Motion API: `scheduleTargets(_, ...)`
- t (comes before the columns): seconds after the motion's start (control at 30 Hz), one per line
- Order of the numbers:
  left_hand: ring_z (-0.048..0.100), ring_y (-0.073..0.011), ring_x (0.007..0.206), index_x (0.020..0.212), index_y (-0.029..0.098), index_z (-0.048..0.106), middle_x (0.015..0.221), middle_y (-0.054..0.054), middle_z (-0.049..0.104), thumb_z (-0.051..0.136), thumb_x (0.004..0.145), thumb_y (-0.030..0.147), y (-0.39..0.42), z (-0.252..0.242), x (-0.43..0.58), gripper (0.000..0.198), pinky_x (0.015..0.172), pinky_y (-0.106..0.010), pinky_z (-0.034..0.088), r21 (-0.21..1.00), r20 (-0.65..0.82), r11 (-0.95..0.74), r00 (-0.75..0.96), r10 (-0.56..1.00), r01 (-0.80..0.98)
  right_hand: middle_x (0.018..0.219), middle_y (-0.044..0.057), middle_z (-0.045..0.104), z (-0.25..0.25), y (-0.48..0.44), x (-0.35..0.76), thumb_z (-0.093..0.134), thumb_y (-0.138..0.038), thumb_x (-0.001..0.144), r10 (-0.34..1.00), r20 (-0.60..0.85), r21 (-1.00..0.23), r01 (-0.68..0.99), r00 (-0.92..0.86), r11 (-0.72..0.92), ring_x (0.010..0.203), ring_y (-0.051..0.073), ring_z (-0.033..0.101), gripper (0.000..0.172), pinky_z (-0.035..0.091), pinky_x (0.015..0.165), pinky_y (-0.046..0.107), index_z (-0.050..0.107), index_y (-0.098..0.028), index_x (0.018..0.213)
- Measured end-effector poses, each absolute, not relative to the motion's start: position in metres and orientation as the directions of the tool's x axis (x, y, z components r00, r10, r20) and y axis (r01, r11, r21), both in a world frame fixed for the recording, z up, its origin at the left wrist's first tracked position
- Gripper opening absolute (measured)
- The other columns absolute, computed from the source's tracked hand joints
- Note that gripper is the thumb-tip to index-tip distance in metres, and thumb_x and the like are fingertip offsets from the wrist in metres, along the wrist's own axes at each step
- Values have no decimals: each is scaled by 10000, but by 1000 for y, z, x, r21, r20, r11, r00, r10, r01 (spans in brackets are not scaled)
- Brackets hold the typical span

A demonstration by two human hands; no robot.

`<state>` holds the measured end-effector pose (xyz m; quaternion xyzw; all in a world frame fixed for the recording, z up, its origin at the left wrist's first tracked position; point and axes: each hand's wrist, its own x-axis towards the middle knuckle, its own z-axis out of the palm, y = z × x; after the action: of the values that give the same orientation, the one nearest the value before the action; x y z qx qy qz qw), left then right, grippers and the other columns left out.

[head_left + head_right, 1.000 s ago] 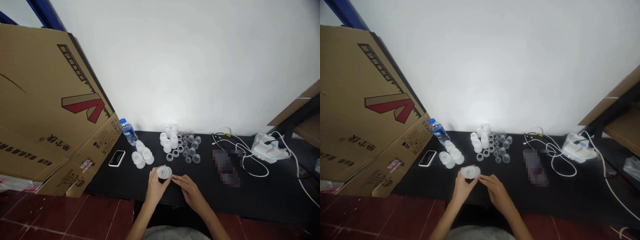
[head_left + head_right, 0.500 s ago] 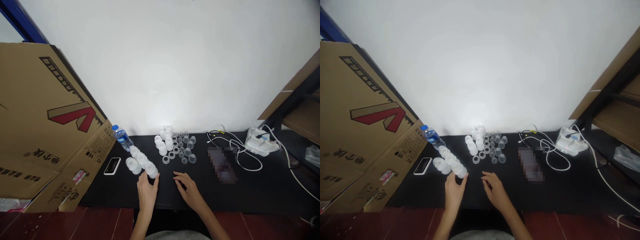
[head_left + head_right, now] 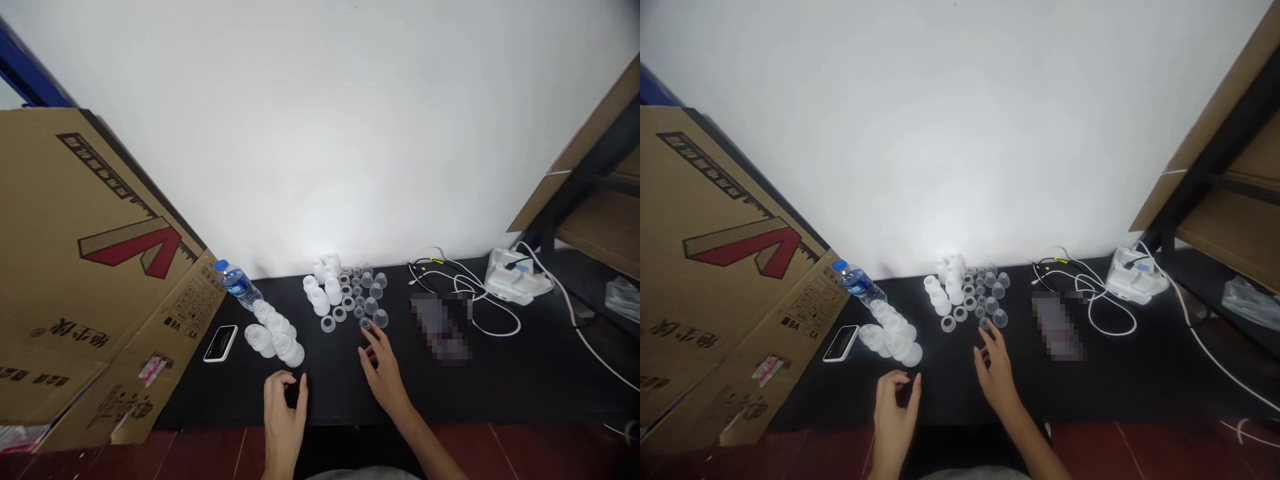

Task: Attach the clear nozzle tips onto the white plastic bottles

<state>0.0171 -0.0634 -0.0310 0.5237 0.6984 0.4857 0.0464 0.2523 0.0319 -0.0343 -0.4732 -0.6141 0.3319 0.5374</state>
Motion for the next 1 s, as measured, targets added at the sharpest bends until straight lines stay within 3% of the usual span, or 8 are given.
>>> scheduleTargets(0.1,724,-346,1186,1172,267,732,1236,-143,743,622,1063,433,-61,-26,29,227,956,-493,633,704,386,-131,-221,896,698,1630,202,534,-37,44,255,615,-359,1060,936,351,-903,261,-12,342,782,176,733,427,684,713,363,702,-246,1463)
scheduleTargets(0.2,682,-350,1343,1416,290,686,1452,-143,704,559,1095,361,-45,-22,46,353,1062,-535,617,668,334,-206,-41,942,715,1537,199,617,-39,60,260,602,-305,1031,930,362,-877,314,-64,363,686,158,702,405,681,724,382,724,-221,1407)
scheduleTargets(0.3,614,-359,1448,1605,255,542,1581,-146,631,507,1110,309,-18,-21,63,499,1177,-592,538,569,378,-252,24,926,783,1399,170,703,-33,76,266,574,-235,1006,909,391,-821,393,-142,414,683,175,700,373,679,787,416,741,-214,1338)
scheduleTargets(0.4,631,-393,1394,1660,189,473,1614,-182,598,499,1099,274,10,-21,73,568,1134,-605,542,430,451,-222,4,893,875,1298,135,734,-14,94,268,578,-182,994,869,427,-753,434,-249,494,871,234,747,319,669,870,430,743,-228,1263)
scheduleTargets(0.57,704,-361,1159,1492,164,647,1431,-180,718,537,1072,225,24,-20,77,438,980,-536,605,327,503,-198,7,864,924,1193,110,735,27,130,260,628,-152,1007,704,622,-592,383,-343,709,1110,283,702,228,619,1011,466,731,-242,1189)
scheduleTargets(0.7,671,-336,1287,1317,198,708,1455,-149,684,538,1089,219,11,-18,76,285,1032,-518,613,355,466,-218,31,884,909,1082,96,729,38,143,256,664,-130,1009,588,757,-478,373,-283,795,1040,292,672,179,618,949,485,722,-249,1129)
scheduleTargets(0.87,726,-297,1136,1047,229,711,1219,-107,743,556,1070,164,16,2,80,169,985,-492,634,429,387,-277,103,916,860,1124,95,715,34,137,260,739,-151,986,593,780,-514,336,-199,789,1110,296,703,257,633,984,465,728,-282,1206)
scheduleTargets(1.0,716,-313,1165,1144,225,697,1261,-131,723,596,1064,201,60,28,84,130,1027,-513,608,431,486,-371,135,864,822,1279,117,703,34,136,268,798,-234,975,613,762,-551,287,-208,784,1223,299,714,379,627,1075,465,698,-285,1338)
